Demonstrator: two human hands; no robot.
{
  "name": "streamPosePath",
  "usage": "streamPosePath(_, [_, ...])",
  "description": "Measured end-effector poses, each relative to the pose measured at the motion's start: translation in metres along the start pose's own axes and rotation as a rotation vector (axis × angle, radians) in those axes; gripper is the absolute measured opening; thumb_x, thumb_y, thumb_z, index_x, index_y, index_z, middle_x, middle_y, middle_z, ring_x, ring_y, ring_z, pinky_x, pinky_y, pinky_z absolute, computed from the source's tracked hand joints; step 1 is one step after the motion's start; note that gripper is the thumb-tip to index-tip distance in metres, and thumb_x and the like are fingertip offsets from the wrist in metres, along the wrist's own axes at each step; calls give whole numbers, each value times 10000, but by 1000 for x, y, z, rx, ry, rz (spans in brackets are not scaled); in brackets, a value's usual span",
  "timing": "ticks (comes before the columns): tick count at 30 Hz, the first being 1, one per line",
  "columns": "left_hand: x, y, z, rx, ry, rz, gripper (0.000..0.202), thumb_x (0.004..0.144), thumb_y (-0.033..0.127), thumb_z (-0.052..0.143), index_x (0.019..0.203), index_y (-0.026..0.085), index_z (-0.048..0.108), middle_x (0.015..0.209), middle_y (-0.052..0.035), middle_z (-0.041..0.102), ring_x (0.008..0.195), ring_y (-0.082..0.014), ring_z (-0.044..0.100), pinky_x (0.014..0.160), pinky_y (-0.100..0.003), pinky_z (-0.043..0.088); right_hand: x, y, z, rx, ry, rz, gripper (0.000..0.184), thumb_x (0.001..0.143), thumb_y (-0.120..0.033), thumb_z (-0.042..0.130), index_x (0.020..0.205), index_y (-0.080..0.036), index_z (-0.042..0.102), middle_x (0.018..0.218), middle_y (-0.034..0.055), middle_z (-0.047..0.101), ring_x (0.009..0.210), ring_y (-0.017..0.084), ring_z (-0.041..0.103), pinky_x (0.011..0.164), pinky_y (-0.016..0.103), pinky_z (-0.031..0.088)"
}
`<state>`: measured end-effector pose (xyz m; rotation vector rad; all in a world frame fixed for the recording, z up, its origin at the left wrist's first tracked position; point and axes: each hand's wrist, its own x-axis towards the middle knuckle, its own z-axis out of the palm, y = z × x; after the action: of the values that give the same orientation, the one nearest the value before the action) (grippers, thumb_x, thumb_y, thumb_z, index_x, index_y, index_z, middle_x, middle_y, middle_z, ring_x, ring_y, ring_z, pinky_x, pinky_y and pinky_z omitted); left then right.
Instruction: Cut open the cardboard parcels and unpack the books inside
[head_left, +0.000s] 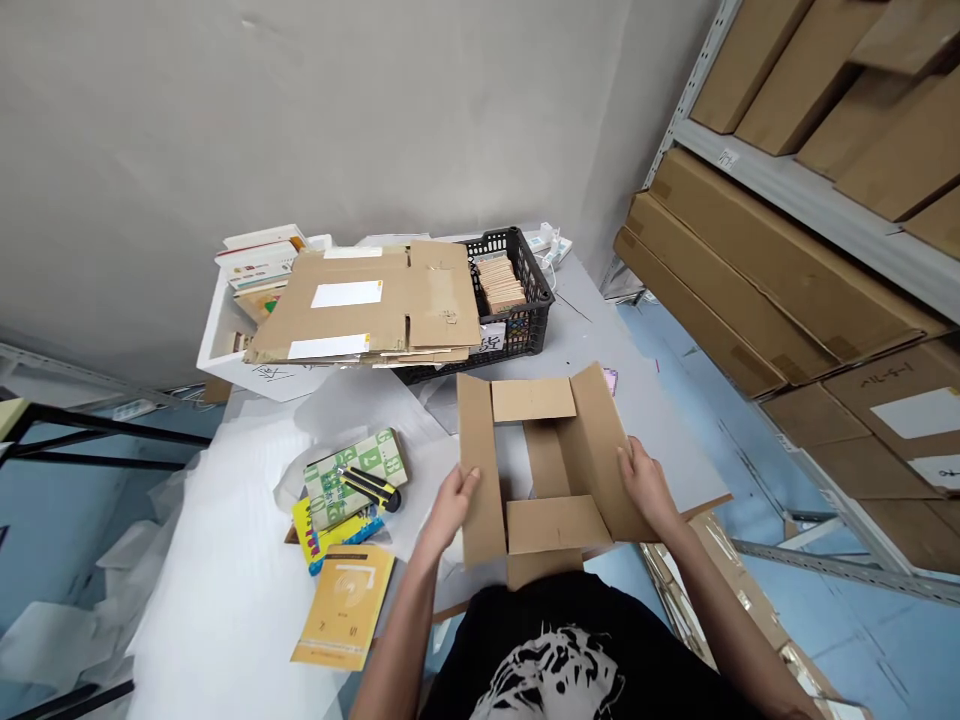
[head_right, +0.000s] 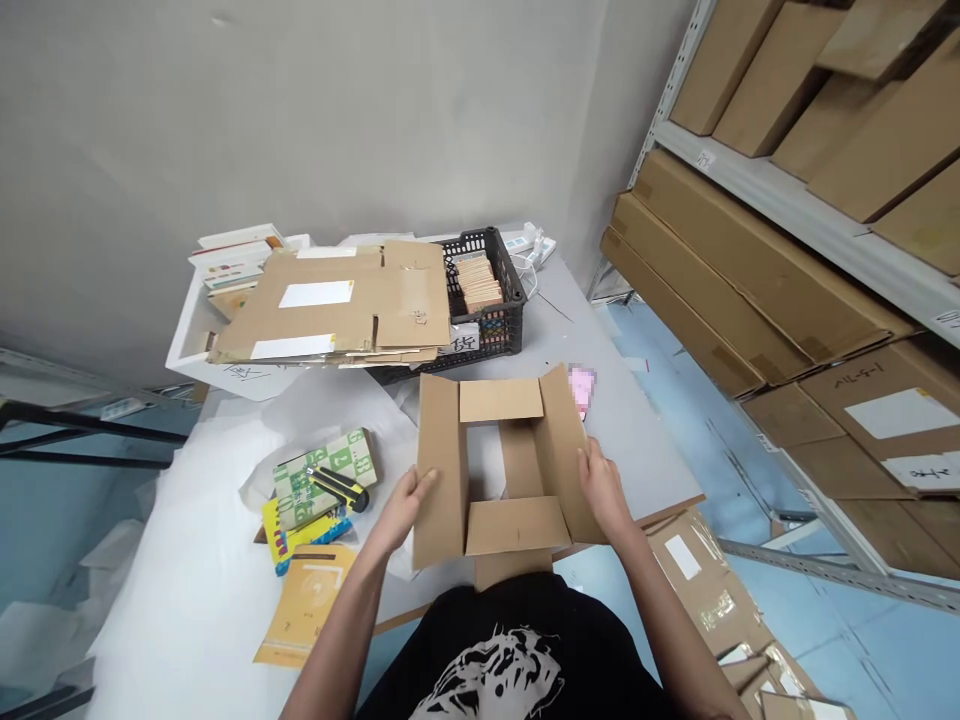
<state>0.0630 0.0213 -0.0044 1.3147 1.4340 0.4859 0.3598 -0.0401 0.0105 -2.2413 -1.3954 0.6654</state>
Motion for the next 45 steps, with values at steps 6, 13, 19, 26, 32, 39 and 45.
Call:
streamPosePath(6, [2, -23, -13, 263, 317, 52, 626, 834, 357, 470, 1380, 68, 369, 1396, -206, 485, 1311, -297, 449, 1036, -472, 416, 1, 10, -2, -181, 18, 31, 467, 957, -350, 303, 1347, -109, 388, 965, 144, 701, 823, 269, 675, 679, 332, 462])
streamPosePath(13, [61, 66, 19, 1057, 96, 561, 642, 790, 31, 368, 1420, 147, 404, 1529, -117, 320, 1462, -278, 51, 1167, -581, 72, -14, -1, -6, -425, 129, -83, 503, 954, -296, 364, 1424, -120, 343, 1290, 193, 573, 992, 303, 652, 750, 417, 536])
streamPosePath(19, [119, 103, 42, 1438, -161, 527, 721, 786, 73, 494, 1475, 138, 291, 1545, -189, 243, 1442, -359, 140, 1138, -596, 113, -59, -16, 14, -559, 151, -552, 558, 832, -19, 263, 1360, 46, 429, 1441, 234, 419, 1440, 274, 192, 1166, 495, 222])
streamPosePath(26, [144, 131, 33, 1376, -419, 497, 704, 779, 95, 509, 1454, 143, 314, 1365, -223, 493, 1214, -332, 517, 958, -472, 436, -76, -16, 70, -576, -101, -474, 516, 800, -242, 465, 1280, -103, 593, 1377, 141, 530, 1449, 309, 115, 1178, 575, -16])
streamPosePath(32, [162, 148, 9, 1262, -474, 457, 411, 905, 237, 373, 1281, 196, 536, 1160, -111, 670, 1019, -211, 641, 862, -297, 473, -73, -9, 98, -694, -276, -496, 548, 802, -290, 522, 1330, -146, 550, 1420, 136, 483, 1437, 324, 176, 1165, 557, -70])
streamPosePath(39, [150, 166, -29, 1144, -458, 409, 352, 899, 322, 366, 1025, 113, 619, 1066, -123, 688, 915, -206, 637, 807, -275, 473, -52, -23, 71, -688, -628, -562, 895, 646, -400, 747, 1409, -64, 420, 1328, 244, 529, 1282, 371, 429, 1153, 542, 118])
streamPosePath(45, [126, 167, -59, 1051, -430, 406, 359, 880, 360, 341, 957, 132, 607, 1028, -101, 685, 906, -209, 620, 832, -294, 469, -47, -34, -4, -513, -645, -582, 1244, 479, -612, 778, 1452, -10, 289, 1261, 249, 478, 1262, 429, 358, 1108, 581, 150])
